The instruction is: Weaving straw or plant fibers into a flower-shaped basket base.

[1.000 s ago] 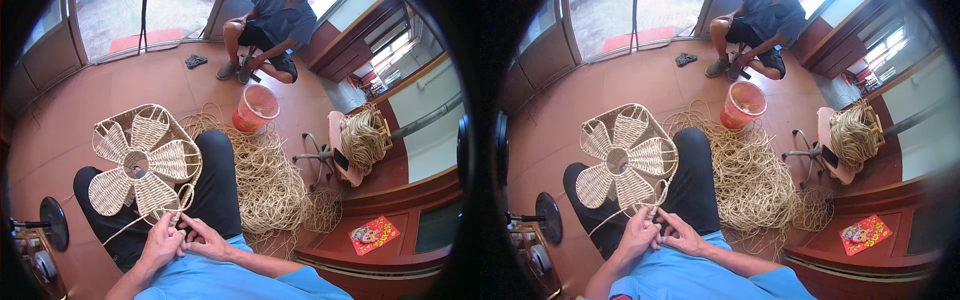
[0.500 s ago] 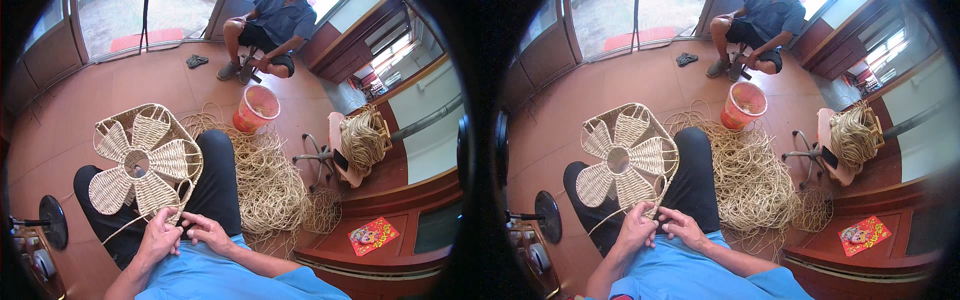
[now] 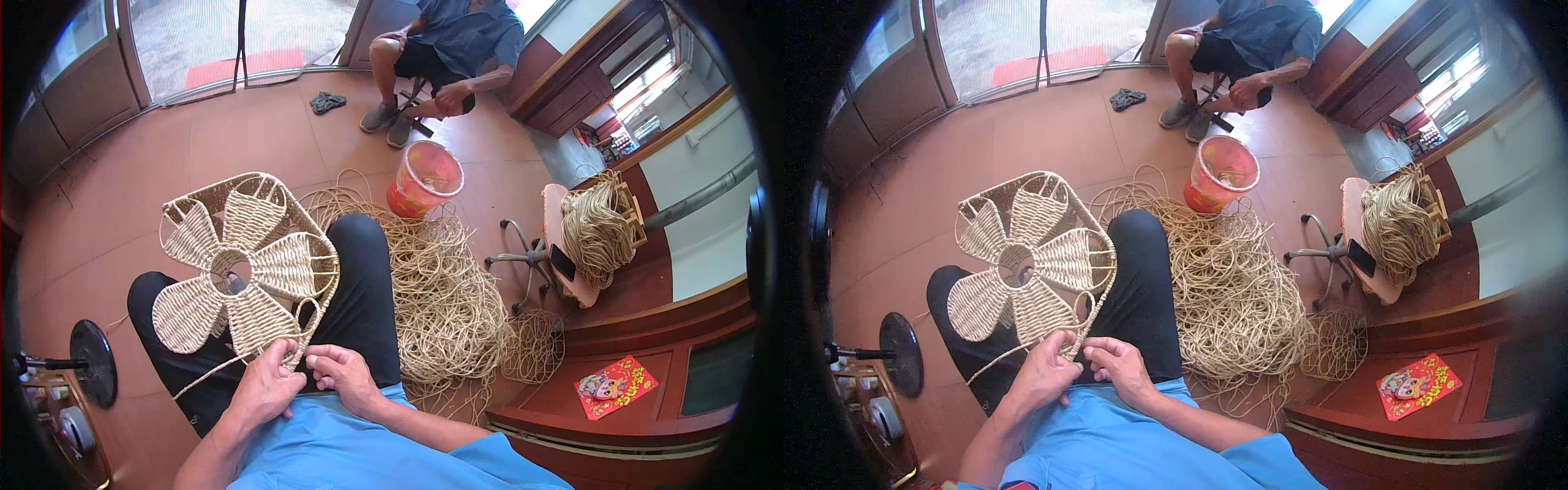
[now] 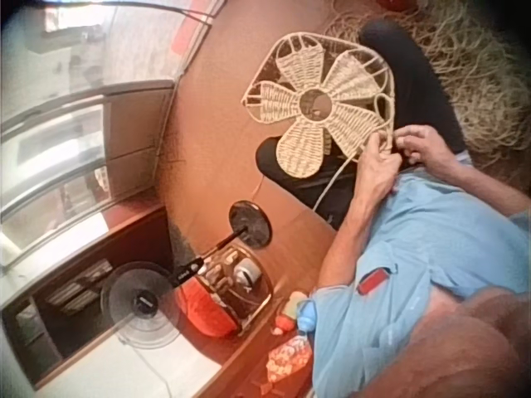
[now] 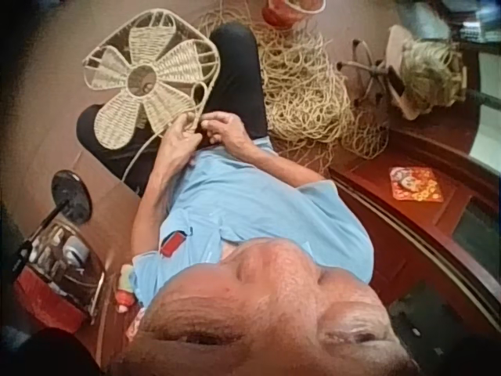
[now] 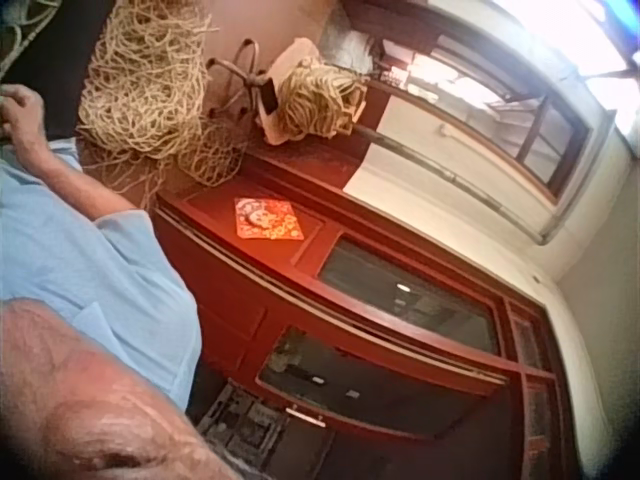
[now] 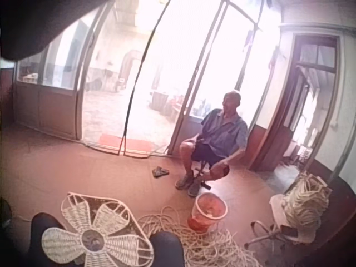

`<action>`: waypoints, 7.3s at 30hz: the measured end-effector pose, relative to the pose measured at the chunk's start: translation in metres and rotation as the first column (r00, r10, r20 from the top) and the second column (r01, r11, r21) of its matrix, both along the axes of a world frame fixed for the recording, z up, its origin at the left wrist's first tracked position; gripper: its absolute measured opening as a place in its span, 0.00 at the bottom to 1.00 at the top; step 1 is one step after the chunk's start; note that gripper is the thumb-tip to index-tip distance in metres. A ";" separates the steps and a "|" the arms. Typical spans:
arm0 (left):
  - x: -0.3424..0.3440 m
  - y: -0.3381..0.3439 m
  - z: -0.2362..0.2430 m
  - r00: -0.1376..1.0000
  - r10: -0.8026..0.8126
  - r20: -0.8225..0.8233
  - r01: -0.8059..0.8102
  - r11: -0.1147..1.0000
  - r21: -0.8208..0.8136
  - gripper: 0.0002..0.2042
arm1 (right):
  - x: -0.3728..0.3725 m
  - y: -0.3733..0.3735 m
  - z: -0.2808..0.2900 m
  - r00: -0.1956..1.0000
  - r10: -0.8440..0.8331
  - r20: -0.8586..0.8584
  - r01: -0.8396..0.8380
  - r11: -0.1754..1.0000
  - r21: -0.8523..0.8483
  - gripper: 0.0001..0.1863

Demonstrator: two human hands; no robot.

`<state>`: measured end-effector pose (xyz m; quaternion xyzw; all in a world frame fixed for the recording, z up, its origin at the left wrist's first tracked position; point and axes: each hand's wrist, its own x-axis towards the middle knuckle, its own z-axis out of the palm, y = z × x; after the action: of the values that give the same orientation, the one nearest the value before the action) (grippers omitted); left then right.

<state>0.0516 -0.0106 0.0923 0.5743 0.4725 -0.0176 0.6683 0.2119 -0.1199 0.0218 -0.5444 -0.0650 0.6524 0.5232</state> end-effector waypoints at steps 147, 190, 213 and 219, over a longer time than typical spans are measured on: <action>0.000 -0.008 0.000 0.992 -0.099 -0.082 0.128 0.797 0.590 0.13 | 0.001 0.020 0.010 0.986 -0.128 -0.107 0.124 0.991 -0.051 0.11; -0.090 0.006 -0.004 0.980 0.194 0.041 -0.181 0.785 0.592 0.12 | 0.091 -0.022 0.031 0.982 -0.089 0.167 0.085 0.996 0.033 0.05; -0.070 0.019 -0.011 0.993 0.086 0.087 -0.121 0.616 0.778 0.06 | 0.042 0.024 0.051 -0.324 -0.141 0.935 -0.663 0.739 -0.119 0.07; -0.071 0.019 -0.007 0.991 0.117 0.062 -0.126 0.691 0.712 0.09 | 0.066 0.001 0.049 0.078 0.078 0.994 -0.412 0.910 -0.039 0.02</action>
<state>-0.0194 0.0087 0.0855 0.7560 0.4753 0.2142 0.3959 0.2784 -0.1191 0.0709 -0.7450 -0.5663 0.1941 0.2943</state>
